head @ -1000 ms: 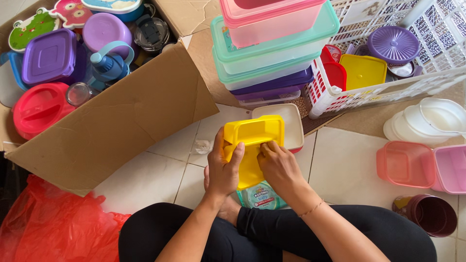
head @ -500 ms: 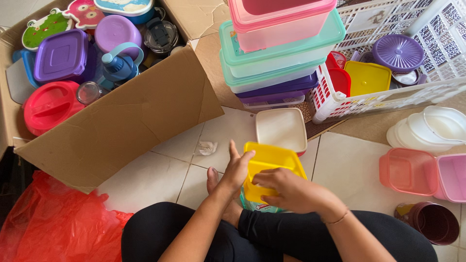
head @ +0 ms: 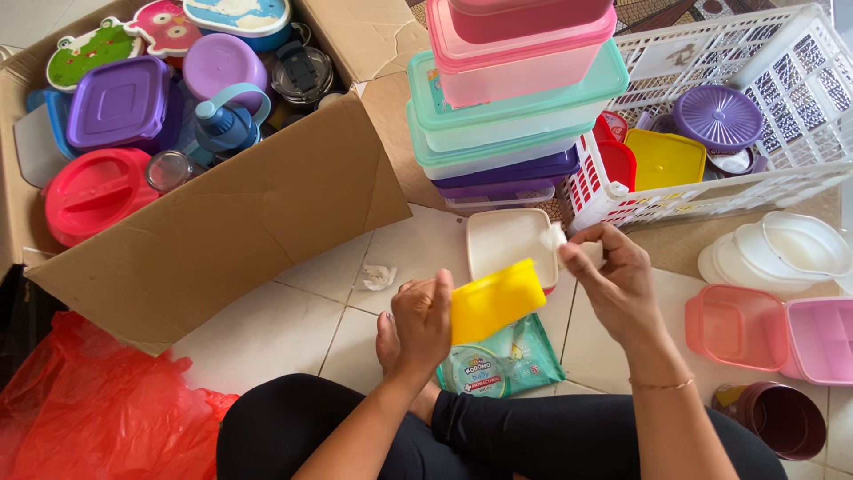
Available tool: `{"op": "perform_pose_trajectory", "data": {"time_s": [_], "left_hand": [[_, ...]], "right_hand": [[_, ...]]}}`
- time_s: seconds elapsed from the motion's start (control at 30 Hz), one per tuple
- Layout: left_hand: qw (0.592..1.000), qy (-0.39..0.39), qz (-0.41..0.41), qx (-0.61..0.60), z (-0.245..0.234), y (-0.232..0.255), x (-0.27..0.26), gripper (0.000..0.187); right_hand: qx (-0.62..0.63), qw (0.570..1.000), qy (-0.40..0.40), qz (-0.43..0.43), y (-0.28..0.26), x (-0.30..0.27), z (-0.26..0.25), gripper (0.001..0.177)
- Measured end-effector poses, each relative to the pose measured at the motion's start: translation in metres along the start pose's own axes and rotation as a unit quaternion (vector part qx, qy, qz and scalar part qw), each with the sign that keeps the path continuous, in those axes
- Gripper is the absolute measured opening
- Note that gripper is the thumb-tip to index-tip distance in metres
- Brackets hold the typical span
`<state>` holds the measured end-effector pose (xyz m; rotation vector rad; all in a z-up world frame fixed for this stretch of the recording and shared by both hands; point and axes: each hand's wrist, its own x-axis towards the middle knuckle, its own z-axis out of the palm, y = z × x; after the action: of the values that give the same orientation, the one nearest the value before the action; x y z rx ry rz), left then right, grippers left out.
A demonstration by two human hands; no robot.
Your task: The person sits on the floor and wipes the inside and outside of several plastic food containers using a wet wipe. The person handles clear, red, white, and yellow containers, wiping them individually and placing them aside.
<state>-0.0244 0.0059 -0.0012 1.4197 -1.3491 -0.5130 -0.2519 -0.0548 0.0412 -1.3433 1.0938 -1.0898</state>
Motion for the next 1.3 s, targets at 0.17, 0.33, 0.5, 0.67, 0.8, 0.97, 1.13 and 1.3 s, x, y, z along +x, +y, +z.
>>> {"op": "perform_pose_trajectory", "data": {"time_s": [0.17,0.33,0.5,0.67,0.8,0.97,1.13,1.3], "left_hand": [[0.996,0.027,-0.071,-0.041,0.001,-0.011,-0.003,0.060],[0.982,0.039,-0.135,-0.129,0.000,-0.021,-0.018,0.057],[0.989,0.040,-0.055,-0.133,0.003,-0.019,-0.019,0.057],[0.982,0.033,-0.121,-0.141,0.009,-0.020,-0.021,0.055],[0.975,0.011,-0.156,-0.160,0.006,-0.017,-0.020,0.054],[0.969,0.054,-0.170,-0.168,0.002,-0.017,-0.017,0.059],[0.966,0.069,-0.185,-0.168,0.008,-0.039,-0.018,0.065],[0.989,0.103,-0.070,-0.081,0.015,-0.066,-0.036,0.052]], "right_hand": [[-0.210,0.943,0.026,-0.255,-0.012,-0.043,0.071,0.018],[-0.239,0.908,0.033,-0.342,0.014,-0.045,0.092,0.016],[-0.169,0.972,0.098,-0.132,0.015,-0.010,0.056,0.006],[-0.238,0.917,0.062,-0.316,0.009,-0.052,0.095,0.012],[-0.237,0.898,0.053,-0.367,0.020,-0.062,0.115,0.018],[-0.107,0.973,0.112,-0.171,0.037,-0.018,0.074,0.009],[-0.035,0.977,0.138,-0.157,0.032,-0.034,0.086,0.035],[-0.345,0.865,0.109,-0.347,0.021,-0.058,0.120,0.041]]}}
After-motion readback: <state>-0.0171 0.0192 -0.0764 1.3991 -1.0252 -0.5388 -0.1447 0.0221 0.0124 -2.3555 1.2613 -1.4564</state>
